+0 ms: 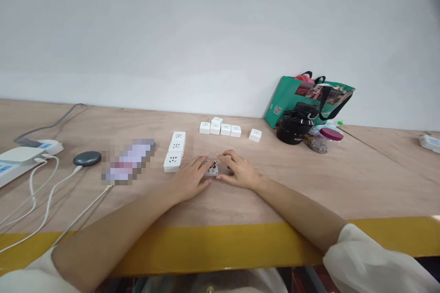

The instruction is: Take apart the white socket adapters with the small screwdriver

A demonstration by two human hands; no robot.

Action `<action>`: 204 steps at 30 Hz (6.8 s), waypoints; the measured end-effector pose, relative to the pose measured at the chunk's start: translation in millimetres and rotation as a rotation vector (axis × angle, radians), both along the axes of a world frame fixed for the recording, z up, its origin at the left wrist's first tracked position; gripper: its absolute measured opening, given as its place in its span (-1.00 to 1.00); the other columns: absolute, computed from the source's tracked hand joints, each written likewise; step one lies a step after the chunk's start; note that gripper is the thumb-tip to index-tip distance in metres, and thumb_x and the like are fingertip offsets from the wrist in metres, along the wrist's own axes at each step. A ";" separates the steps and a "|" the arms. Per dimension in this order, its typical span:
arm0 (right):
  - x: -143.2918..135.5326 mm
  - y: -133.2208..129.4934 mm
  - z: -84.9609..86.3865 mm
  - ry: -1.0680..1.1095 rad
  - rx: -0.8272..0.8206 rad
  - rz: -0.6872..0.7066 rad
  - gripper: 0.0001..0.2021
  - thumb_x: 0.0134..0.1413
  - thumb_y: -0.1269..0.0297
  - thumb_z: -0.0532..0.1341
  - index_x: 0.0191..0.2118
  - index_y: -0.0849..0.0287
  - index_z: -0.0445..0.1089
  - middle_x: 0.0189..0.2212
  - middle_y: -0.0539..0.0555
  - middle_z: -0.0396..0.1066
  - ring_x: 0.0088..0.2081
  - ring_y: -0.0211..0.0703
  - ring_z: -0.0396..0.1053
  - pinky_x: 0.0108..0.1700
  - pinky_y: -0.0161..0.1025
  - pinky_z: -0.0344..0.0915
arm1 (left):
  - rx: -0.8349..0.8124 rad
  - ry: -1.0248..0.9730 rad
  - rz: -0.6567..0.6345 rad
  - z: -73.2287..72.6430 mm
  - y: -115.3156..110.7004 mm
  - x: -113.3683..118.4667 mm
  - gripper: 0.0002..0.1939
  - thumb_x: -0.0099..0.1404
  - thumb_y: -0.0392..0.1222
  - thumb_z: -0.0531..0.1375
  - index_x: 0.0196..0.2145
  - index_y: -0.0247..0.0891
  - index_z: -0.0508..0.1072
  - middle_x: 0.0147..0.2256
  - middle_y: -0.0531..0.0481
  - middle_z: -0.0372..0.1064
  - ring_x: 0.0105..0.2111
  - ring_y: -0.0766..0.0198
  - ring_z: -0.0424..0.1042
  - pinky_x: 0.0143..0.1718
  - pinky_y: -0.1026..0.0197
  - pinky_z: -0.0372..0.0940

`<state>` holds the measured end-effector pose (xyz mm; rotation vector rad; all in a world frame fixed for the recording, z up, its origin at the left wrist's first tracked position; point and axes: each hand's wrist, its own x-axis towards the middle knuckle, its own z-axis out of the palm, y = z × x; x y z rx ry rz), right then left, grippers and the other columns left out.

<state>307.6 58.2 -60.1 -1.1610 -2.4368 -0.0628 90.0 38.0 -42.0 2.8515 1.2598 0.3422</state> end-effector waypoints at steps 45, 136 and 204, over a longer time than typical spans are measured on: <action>31.3 3.7 18.9 0.517 -0.078 -0.160 -0.60 0.07 0.06 0.11 -0.02 0.17 0.27 -0.10 0.16 0.35 -0.18 -0.10 0.35 -0.22 -0.19 0.33 | -0.335 -0.321 -0.008 -2.3 -1.5 -1.6 -0.30 0.16 -0.02 0.22 0.18 -0.17 0.02 0.08 -0.09 0.21 0.08 0.05 0.18 0.06 0.02 0.12; -14.7 -33.9 35.3 0.342 -0.344 0.206 -0.89 0.06 0.46 0.14 -0.39 0.16 0.39 -0.39 0.02 0.33 -0.33 -0.26 0.31 -0.27 -0.31 0.23 | -0.392 -0.364 -0.126 7.1 -8.9 4.6 -0.41 0.18 -0.03 0.21 0.12 -0.12 0.09 0.05 -0.07 0.20 0.03 0.06 0.21 0.01 0.05 0.14; -29.3 -30.6 61.2 1.048 -0.256 0.090 -0.64 0.16 0.00 0.00 -0.53 0.14 0.12 -0.65 -0.08 0.24 -0.63 -0.37 0.13 -0.54 -0.35 0.16 | -0.280 -0.363 -0.210 -4.1 -5.6 2.8 -0.60 0.22 -0.10 0.19 0.01 -0.14 0.26 0.13 -0.07 0.11 0.10 0.13 0.16 0.12 0.06 0.08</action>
